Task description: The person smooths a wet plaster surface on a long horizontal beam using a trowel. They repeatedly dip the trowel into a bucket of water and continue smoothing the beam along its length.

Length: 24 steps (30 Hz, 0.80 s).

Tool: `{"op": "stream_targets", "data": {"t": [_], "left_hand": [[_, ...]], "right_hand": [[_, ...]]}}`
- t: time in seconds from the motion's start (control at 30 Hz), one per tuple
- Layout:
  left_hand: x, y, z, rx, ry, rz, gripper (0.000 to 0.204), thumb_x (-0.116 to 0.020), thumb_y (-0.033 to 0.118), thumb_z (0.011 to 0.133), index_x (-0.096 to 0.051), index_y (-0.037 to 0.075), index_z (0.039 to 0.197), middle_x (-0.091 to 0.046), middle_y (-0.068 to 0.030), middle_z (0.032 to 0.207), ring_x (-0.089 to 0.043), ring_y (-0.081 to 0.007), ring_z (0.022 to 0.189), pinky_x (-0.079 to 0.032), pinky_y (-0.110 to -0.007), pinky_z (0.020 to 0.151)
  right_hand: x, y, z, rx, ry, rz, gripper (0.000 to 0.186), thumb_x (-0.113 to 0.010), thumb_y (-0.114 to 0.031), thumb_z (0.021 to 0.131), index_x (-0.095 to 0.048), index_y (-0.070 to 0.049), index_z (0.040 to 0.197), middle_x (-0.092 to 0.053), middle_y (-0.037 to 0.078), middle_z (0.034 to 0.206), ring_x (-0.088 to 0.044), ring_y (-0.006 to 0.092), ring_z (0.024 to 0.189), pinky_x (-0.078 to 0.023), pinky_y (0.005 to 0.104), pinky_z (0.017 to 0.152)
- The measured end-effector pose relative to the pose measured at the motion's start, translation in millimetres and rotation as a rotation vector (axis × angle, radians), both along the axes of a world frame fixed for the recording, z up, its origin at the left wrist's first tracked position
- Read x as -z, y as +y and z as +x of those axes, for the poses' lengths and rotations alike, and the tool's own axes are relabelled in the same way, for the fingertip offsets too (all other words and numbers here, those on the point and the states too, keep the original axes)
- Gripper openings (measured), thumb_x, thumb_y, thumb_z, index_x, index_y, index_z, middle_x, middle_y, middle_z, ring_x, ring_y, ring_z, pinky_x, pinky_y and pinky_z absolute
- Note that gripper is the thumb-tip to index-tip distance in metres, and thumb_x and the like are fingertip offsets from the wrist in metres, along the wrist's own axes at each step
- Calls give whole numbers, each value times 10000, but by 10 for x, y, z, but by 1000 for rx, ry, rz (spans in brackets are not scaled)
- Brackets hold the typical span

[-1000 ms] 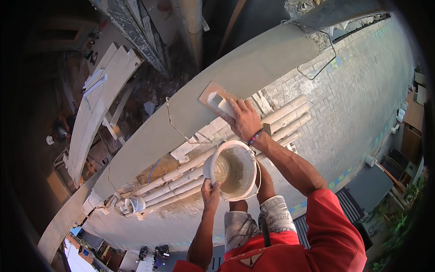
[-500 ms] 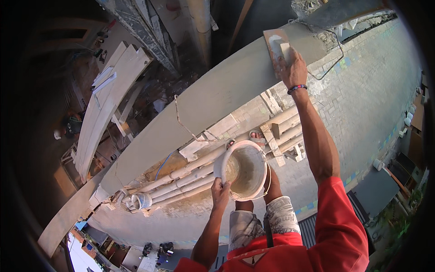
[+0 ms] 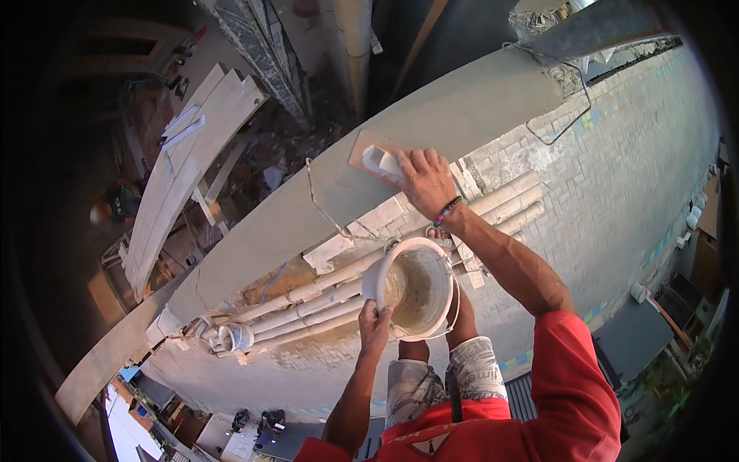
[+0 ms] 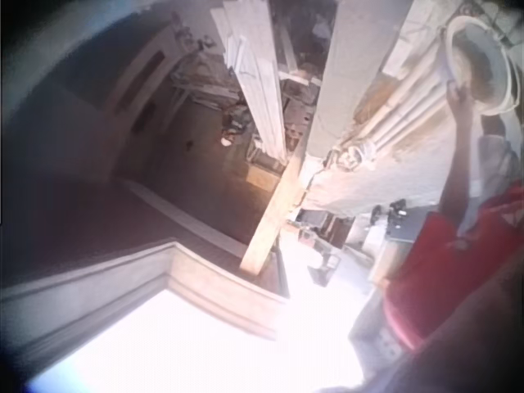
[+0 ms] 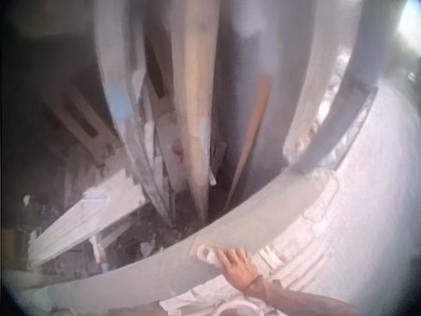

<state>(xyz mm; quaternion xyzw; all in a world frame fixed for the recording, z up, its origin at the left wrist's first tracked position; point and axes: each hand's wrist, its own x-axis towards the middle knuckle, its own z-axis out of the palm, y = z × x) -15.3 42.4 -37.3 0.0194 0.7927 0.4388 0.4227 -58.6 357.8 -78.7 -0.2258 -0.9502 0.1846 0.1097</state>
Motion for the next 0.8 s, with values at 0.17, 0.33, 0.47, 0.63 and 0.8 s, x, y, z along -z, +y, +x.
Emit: {"op": "stream_targets", "data": {"t": [0.17,0.33,0.47,0.63,0.8], "left_hand": [[-98,-167,-31,16,29,-30,209,-623,139,863,-481,3,794,-426,5,627,-373,-77,573,-334,-261,500],[-9,-339,-10,-55,43,17,206,-625,142,861,-485,2,800,-441,-6,623,-385,-79,561,-334,-257,495],[27,-379,27,-117,20,75,193,-620,134,867,-488,2,815,-451,1,631,-392,-68,559,-335,-254,492],[-56,-558,26,-67,-47,-52,201,-573,81,886,-548,-31,1051,-586,-23,844,-507,-65,730,-417,-231,642],[-98,-490,34,-92,-61,-27,174,-578,87,884,-545,-29,1009,-564,-12,803,-476,-57,701,-400,-225,615]], "right_hand": [[-115,1700,628,527,-90,139,492,-626,-202,828,-507,-4,1262,-588,202,1066,-552,383,970,-454,423,853],[-192,2133,943,594,10,-6,477,-625,-251,822,-548,17,1208,-608,253,1114,-583,386,1047,-454,424,901],[29,1823,801,796,22,-31,491,-627,-260,832,-539,53,1201,-604,277,1107,-582,401,1048,-454,425,903],[-277,444,226,421,199,-189,420,-635,-183,818,-537,21,1171,-575,234,1009,-576,403,914,-470,441,809],[-231,-472,-86,246,108,-260,450,-672,-176,791,-512,-20,1182,-513,180,958,-516,363,890,-451,449,764]]}}
